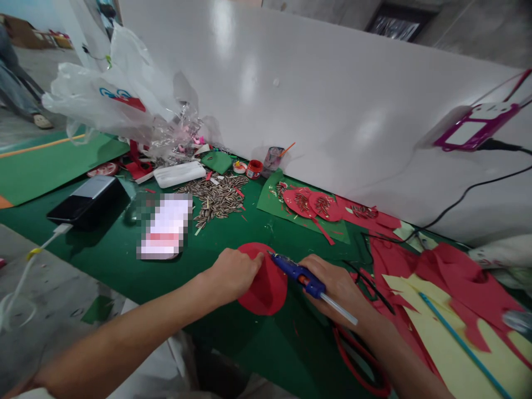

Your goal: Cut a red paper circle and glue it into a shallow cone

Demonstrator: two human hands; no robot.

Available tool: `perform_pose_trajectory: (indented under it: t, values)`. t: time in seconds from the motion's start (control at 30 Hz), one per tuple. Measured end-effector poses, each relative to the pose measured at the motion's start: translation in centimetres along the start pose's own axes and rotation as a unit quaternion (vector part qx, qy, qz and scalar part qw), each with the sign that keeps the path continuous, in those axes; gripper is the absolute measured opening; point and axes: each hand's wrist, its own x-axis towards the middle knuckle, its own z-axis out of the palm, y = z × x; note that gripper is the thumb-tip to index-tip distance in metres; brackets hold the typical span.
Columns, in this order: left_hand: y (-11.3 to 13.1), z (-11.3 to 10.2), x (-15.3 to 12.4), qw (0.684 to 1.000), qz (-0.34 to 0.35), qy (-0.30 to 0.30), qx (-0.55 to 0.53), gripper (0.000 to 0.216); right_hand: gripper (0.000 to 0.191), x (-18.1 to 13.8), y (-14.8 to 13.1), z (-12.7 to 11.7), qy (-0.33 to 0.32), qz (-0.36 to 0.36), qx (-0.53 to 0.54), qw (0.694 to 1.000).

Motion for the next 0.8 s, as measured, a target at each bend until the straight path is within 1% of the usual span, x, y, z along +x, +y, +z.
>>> perform_pose_trajectory:
  t: [0.1, 0.23, 0.43, 0.57, 0.8]
  values:
    - [0.0, -0.2, -0.3, 1.000, 0.003, 0.000, 0.003, 0.056, 0.018, -0.1, 0.0, 0.0, -0.003, 0.002, -0.003, 1.000]
    - [0.0, -0.1, -1.2, 1.000, 0.019, 0.017, 0.014, 0.059, 0.019, -0.1, -0.1, 0.2, -0.020, 0.007, -0.009, 1.000]
    - [-0.3, 0.6, -1.8, 0.999, 0.022, 0.029, 0.019, 0.049, 0.017, 0.4, -0.5, 0.4, -0.026, 0.015, -0.013, 0.999]
    - [-0.3, 0.7, -1.8, 0.999, 0.023, 0.038, 0.019, 0.049, 0.018, 0.7, -0.6, 0.4, -0.030, 0.012, -0.010, 0.999]
    - [0.0, 0.4, -1.7, 0.999, 0.019, 0.022, 0.018, 0.048, 0.019, 0.6, -0.3, 0.9, -0.037, 0.007, -0.009, 0.999]
